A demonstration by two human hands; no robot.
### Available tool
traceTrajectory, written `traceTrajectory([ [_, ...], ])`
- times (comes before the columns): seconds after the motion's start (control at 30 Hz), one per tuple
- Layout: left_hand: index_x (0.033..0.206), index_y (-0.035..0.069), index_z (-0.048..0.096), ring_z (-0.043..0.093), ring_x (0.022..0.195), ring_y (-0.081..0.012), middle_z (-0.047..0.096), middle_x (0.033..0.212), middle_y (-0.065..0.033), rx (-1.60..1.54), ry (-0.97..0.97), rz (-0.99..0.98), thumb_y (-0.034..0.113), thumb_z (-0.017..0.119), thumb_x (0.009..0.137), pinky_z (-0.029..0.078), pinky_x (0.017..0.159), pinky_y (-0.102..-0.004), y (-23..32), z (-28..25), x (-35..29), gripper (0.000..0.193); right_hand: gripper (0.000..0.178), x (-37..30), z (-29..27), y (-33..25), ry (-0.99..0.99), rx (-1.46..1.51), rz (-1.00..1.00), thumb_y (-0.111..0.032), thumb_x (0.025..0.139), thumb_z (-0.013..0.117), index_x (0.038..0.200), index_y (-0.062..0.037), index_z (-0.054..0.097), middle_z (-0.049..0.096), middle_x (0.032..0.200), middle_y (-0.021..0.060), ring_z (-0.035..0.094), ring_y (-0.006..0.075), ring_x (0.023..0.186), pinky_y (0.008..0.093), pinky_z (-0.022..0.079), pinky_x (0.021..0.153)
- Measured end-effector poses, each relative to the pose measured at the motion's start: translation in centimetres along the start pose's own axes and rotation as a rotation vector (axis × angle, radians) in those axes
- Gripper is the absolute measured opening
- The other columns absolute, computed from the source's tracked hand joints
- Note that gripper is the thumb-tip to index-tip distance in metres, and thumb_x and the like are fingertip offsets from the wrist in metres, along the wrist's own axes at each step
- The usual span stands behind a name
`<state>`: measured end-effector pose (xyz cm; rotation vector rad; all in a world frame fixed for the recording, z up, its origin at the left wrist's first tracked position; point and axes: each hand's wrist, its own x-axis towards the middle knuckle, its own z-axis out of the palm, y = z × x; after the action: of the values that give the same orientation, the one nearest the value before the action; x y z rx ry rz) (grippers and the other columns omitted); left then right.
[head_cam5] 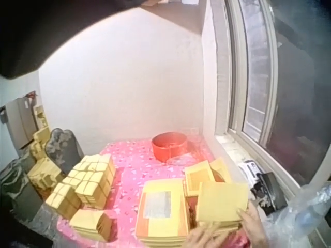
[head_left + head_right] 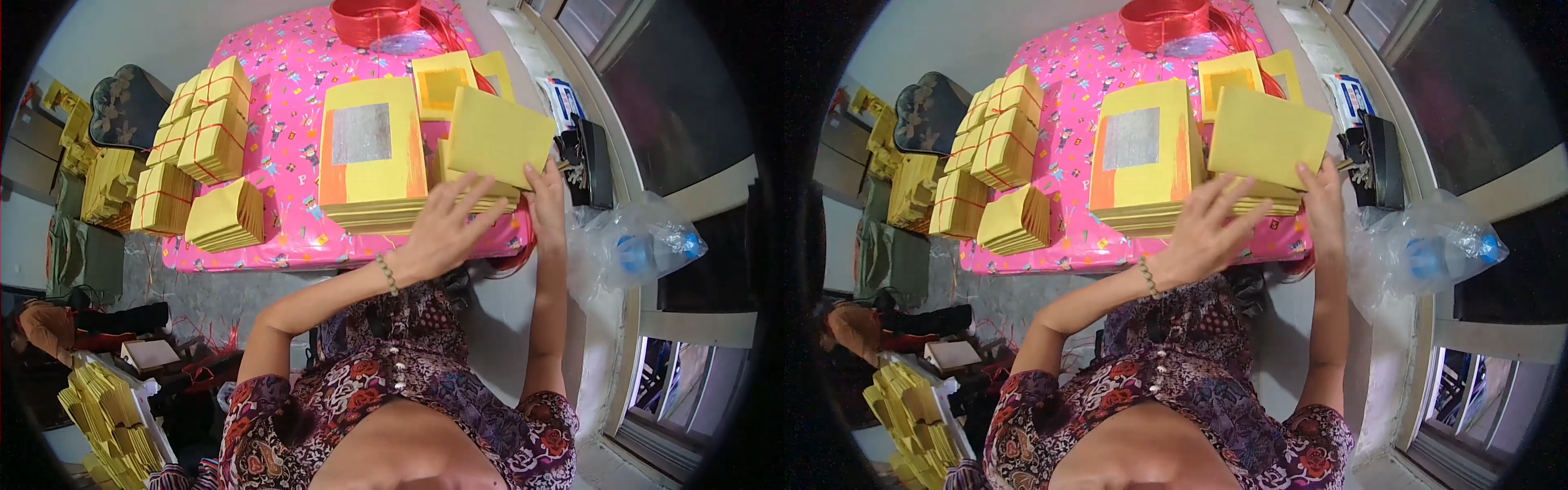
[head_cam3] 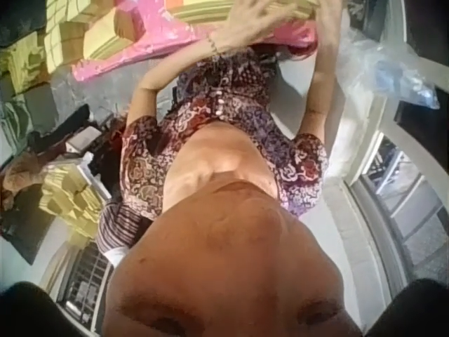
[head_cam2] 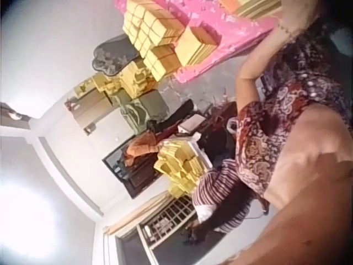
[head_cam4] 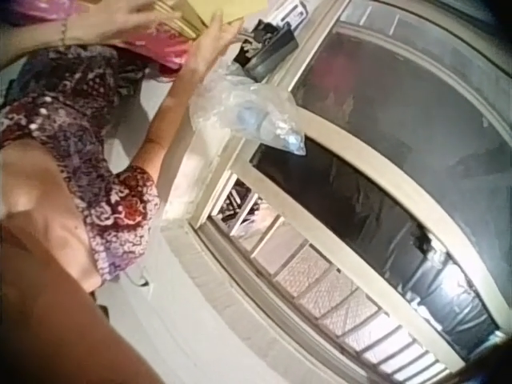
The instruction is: Folding and stacking yellow sheets of joss paper with silver foil centers.
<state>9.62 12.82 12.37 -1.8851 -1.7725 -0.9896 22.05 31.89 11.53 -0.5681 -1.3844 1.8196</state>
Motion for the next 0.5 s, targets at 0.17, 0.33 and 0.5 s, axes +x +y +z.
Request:
traceTrajectory([
  [0.17,0.142,0.003,0.046,0.042,0.132,-0.0394,0.044,0.143,-0.0219,-0.165,-0.265,-0.042,0.014,0.071,0.077,0.037,0.106,-0.0495,2.1,3.7,-2.9,0.070,0.033,1.1,-3.4,2.1,0.002,-0.069,0.088,-0.005,0.099,0.056,0.131,0.0007,0.049,0.063,0.122,0.0126,0.064,0.0176,0.107,0.0303,0.053,0.090],
  [0.33,0.145,-0.012,0.030,0.037,0.136,-0.0413,0.040,0.144,-0.0258,-0.027,-0.288,-0.149,0.012,0.068,0.075,0.031,0.113,-0.0479,1.5,6.6,-4.2,0.084,0.034,2.2,-4.4,4.0,-0.042,-0.150,0.155,-0.008,0.098,0.058,0.130,-0.0001,0.049,0.064,0.121,0.0107,0.065,0.0163,0.104,0.0297,0.056,0.083],
  [0.5,0.145,-0.012,0.031,0.036,0.136,-0.0406,0.039,0.145,-0.0254,0.098,-0.329,-0.197,0.013,0.065,0.077,0.030,0.113,-0.0479,0.7,8.7,-5.0,0.080,0.033,2.7,-4.9,5.7,-0.020,-0.343,0.260,-0.015,0.098,0.059,0.128,-0.0039,0.051,0.064,0.116,0.0082,0.065,0.0124,0.093,0.0262,0.055,0.062],
])
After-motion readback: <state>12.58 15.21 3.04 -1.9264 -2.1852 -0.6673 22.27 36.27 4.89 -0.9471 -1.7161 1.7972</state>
